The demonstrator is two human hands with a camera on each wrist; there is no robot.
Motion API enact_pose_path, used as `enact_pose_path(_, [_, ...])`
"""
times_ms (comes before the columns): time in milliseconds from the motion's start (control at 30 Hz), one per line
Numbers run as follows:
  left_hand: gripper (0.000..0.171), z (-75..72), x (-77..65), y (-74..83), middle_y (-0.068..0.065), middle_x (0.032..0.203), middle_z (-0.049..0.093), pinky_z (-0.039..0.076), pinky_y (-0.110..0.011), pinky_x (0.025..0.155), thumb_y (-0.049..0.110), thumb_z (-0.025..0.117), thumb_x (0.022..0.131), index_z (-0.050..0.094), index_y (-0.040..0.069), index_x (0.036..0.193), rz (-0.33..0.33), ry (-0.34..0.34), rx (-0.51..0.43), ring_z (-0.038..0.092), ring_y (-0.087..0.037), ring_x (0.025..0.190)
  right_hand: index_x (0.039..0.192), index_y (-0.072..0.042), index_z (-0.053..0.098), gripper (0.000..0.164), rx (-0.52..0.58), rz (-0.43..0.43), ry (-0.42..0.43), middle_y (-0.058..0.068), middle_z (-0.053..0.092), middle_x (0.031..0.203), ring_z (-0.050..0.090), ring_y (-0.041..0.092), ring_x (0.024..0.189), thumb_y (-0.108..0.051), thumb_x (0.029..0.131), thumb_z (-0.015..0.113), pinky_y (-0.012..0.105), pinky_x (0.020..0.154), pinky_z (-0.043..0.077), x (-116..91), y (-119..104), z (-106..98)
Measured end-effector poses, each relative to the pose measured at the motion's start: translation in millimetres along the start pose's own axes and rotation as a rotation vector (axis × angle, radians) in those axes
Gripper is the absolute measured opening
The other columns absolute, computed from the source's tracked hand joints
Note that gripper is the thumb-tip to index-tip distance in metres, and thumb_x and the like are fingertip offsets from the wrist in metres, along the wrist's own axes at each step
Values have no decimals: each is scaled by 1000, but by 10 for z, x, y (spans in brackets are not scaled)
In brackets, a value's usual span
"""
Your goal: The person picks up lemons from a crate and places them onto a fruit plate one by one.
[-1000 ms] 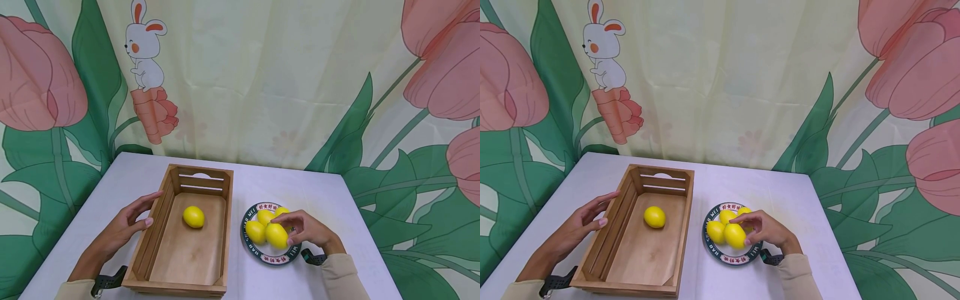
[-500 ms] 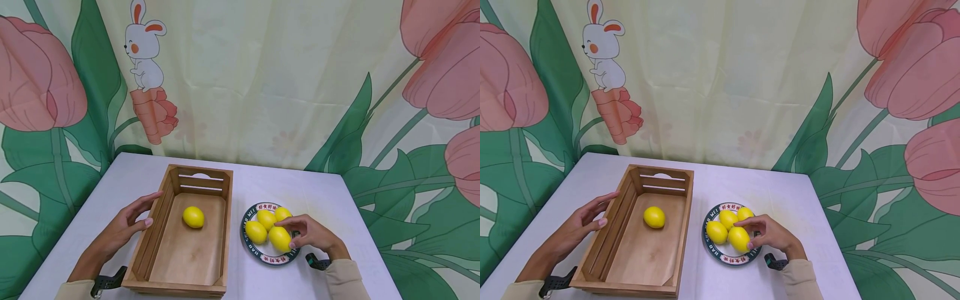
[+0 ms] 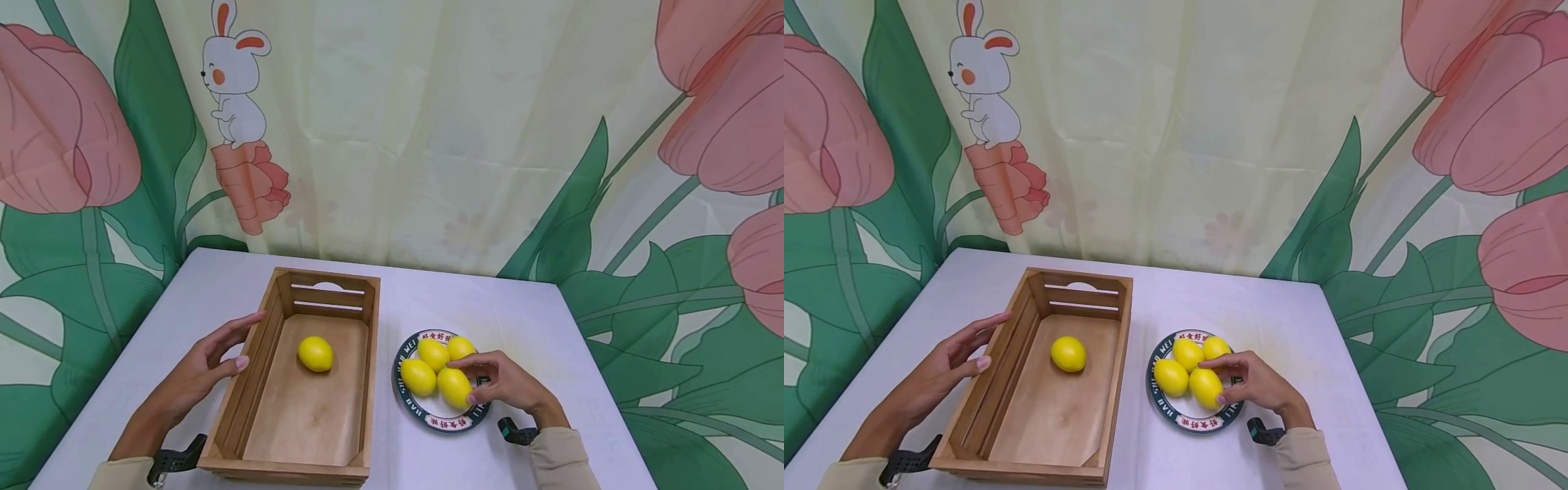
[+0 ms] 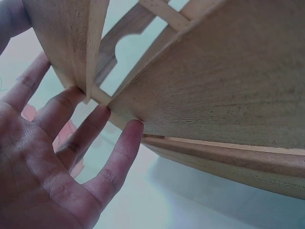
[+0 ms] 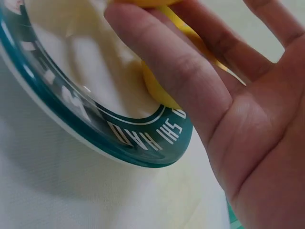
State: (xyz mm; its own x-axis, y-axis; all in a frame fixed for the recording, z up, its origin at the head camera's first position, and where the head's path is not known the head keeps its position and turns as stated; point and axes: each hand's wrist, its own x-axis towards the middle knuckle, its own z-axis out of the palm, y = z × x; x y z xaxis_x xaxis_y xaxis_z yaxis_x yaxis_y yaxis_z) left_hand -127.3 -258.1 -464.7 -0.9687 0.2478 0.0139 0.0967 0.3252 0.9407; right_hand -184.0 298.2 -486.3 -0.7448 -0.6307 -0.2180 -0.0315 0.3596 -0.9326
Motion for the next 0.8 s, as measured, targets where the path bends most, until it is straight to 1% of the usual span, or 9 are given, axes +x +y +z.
enact_pose_path(33, [63,0,2,-2,2,164,26,28,-79,104,20,58,100,32,34,155,1,-1,1,28,-37,144,134,-13,63,53,-12,1,5,12,60,137,60,39,112,-9,84,78,32,97,56,2,-5,11])
enact_pose_path(100, [63,-1,3,-4,2,164,26,28,-78,105,20,58,100,31,34,155,2,-1,0,29,-31,145,133,-16,64,53,-38,5,18,10,62,134,61,38,110,-11,83,80,32,95,57,5,-14,33])
enact_pose_path(233, [62,-3,3,-13,3,164,27,28,-78,105,19,57,100,32,34,155,10,-1,-5,32,-8,141,132,-20,65,56,-80,21,49,7,63,133,61,37,109,-14,80,83,30,93,58,15,-37,86])
enact_pose_path(300, [62,-3,3,-13,3,164,27,28,-78,106,19,57,101,31,34,155,13,-2,-7,32,0,137,132,-22,66,57,-101,33,74,6,62,134,62,34,108,-14,79,84,29,94,57,22,-52,113])
enact_pose_path(367, [62,-2,1,-12,3,164,27,29,-77,106,19,57,101,31,34,155,14,-3,-8,32,1,137,132,-22,66,57,-123,40,98,6,62,135,62,32,108,-14,79,84,27,93,57,32,-67,134])
enact_pose_path(467, [62,-1,-3,-11,4,164,27,30,-77,105,19,57,101,31,34,156,12,-3,-4,32,0,137,132,-23,66,58,-152,49,132,6,61,137,62,29,108,-14,78,84,26,92,57,47,-84,159])
enact_pose_path(533, [62,-1,-3,-8,4,164,27,30,-77,105,19,57,101,31,34,156,15,-4,-6,32,1,137,132,-22,66,57,-162,50,144,7,61,137,62,29,109,-13,78,84,27,90,59,54,-93,173])
enact_pose_path(700, [62,-5,2,-10,5,164,27,28,-77,106,19,57,101,31,34,155,15,-7,-15,31,8,133,130,-24,67,57,-188,61,162,7,61,136,62,30,110,-9,78,84,28,88,60,70,-118,213])
enact_pose_path(800, [62,-5,5,-16,5,164,27,27,-78,106,20,57,101,32,35,155,8,-6,-15,31,7,134,129,-25,67,58,-196,71,177,7,62,135,62,30,109,-6,76,84,28,87,60,72,-139,235])
